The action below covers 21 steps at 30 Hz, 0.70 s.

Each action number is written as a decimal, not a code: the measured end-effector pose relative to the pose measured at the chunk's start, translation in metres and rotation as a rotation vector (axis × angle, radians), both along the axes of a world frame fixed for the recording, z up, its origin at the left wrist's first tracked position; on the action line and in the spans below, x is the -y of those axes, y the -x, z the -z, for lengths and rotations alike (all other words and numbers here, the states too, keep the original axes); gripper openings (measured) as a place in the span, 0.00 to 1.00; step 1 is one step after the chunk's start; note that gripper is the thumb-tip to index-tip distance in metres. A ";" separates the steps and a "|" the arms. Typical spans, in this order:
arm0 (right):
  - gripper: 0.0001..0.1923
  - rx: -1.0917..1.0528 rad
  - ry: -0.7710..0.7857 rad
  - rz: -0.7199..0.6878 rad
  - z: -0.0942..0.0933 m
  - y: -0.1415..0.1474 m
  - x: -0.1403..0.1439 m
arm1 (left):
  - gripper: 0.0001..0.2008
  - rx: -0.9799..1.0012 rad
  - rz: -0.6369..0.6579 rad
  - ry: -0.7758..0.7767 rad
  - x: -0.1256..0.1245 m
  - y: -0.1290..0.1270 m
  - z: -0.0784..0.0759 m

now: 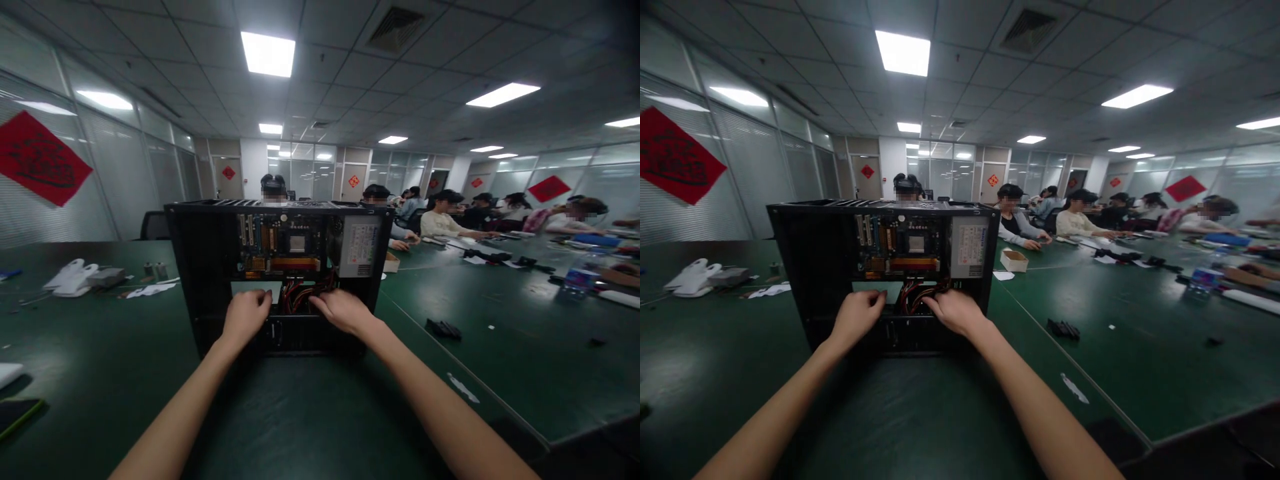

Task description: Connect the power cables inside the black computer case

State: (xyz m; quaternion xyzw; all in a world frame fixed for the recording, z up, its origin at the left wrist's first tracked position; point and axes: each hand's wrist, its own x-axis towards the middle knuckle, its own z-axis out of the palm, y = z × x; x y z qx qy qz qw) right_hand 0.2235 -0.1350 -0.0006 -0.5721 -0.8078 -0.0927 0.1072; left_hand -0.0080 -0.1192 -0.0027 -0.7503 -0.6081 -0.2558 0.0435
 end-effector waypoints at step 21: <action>0.18 0.097 -0.172 0.354 0.033 0.070 0.060 | 0.23 0.106 -0.074 0.213 -0.051 0.025 -0.008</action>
